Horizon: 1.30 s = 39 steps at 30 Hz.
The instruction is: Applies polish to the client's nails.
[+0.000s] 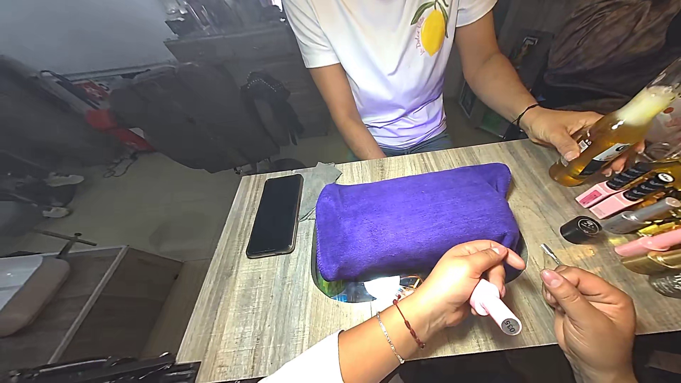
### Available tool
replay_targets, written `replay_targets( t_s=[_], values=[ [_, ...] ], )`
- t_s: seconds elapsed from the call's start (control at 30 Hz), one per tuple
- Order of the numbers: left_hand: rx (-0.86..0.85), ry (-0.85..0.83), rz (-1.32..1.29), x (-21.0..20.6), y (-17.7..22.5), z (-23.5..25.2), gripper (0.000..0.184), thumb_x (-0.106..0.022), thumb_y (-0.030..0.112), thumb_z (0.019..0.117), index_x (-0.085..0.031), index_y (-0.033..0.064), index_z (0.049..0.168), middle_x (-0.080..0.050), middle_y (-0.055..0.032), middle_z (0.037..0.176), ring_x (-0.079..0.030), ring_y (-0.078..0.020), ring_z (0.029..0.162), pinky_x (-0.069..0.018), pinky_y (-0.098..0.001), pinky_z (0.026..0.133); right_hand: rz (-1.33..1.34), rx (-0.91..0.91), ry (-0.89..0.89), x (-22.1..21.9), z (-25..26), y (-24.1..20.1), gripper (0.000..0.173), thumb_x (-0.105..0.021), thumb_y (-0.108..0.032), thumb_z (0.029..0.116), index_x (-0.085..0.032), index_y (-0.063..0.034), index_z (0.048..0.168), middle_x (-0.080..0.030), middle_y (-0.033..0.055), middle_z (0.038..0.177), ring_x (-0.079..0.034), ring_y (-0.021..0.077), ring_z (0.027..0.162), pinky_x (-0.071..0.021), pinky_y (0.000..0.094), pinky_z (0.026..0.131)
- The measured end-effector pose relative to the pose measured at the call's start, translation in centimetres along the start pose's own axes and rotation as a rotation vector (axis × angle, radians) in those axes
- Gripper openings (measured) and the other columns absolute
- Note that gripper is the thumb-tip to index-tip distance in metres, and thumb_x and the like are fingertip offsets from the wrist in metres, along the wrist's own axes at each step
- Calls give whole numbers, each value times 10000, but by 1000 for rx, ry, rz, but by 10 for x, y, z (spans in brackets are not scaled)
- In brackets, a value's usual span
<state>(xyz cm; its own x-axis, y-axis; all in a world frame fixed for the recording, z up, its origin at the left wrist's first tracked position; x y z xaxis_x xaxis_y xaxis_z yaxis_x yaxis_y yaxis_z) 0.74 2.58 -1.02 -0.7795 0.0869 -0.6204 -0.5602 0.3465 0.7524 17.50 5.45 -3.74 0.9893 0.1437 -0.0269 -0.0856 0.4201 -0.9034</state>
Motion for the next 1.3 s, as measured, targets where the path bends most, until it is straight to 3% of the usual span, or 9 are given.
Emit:
replay_targets(
  t_s=[0.5,0.7,0.97,1.07,1.13,1.2,1.3],
  values=[
    [-1,-3,11,0,3,0,320,-356,176,1107,-629,45,1002,-460,24,528,-453,-20,403,-394,-139,394,-6,-7,7,1,0,0,267,-684,-222,954,-661,-244,689,-525,-149,603,-476,-54,523,-398,89,508],
    [-73,100,6,1,7,-3,340,-368,176,1107,-642,36,961,-452,22,518,-446,-17,397,-390,-137,390,0,-8,11,0,0,-1,269,-682,-224,951,-661,-251,685,-525,-154,597,-480,-58,526,-396,87,509],
    [-178,184,-2,-2,17,-9,347,-366,193,1108,-639,23,1239,-455,26,545,-429,-16,392,-382,-141,377,41,-35,21,1,1,-1,285,-678,-210,958,-659,-247,676,-521,-146,592,-468,-53,514,-387,87,500],
    [-202,209,1,-1,19,-10,360,-350,198,1109,-621,32,1277,-447,24,537,-423,-21,388,-370,-147,371,44,-93,22,-1,12,-6,320,-643,-186,979,-644,-257,666,-526,-151,584,-453,-53,503,-369,98,489],
    [-211,215,4,0,18,-11,355,-350,192,1107,-620,33,1273,-446,28,533,-416,-19,385,-357,-144,367,-84,-77,-47,-3,35,-19,278,-583,-184,1025,-645,-247,762,-560,-166,659,-482,-66,554,-394,95,518],
    [-215,226,19,1,17,-13,364,-342,193,1107,-618,33,1283,-450,29,539,-414,-16,383,-354,-141,363,-271,-14,-151,-12,68,-38,167,-541,-201,1048,-656,-184,929,-615,-145,801,-560,-63,686,-478,123,632],
    [-219,263,17,3,16,-15,362,-347,192,1108,-615,29,1289,-446,28,545,-411,-19,388,-354,-144,365,-533,-19,-324,-40,120,-55,284,-504,-278,1082,-686,-93,1199,-741,4,1059,-683,79,966,-544,350,882]
  ],
)
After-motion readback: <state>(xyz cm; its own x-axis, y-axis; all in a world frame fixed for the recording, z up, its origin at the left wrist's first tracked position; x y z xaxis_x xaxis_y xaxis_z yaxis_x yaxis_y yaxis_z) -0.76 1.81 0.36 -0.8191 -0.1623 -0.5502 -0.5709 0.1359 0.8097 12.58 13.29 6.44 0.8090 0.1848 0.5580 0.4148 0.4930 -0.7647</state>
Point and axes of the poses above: each hand's wrist, its own z-axis towards the middle knuckle, its own x-axis out of the back of the hand, y = z × x, the point moved 3 cm from there along z, towards the middle knuckle
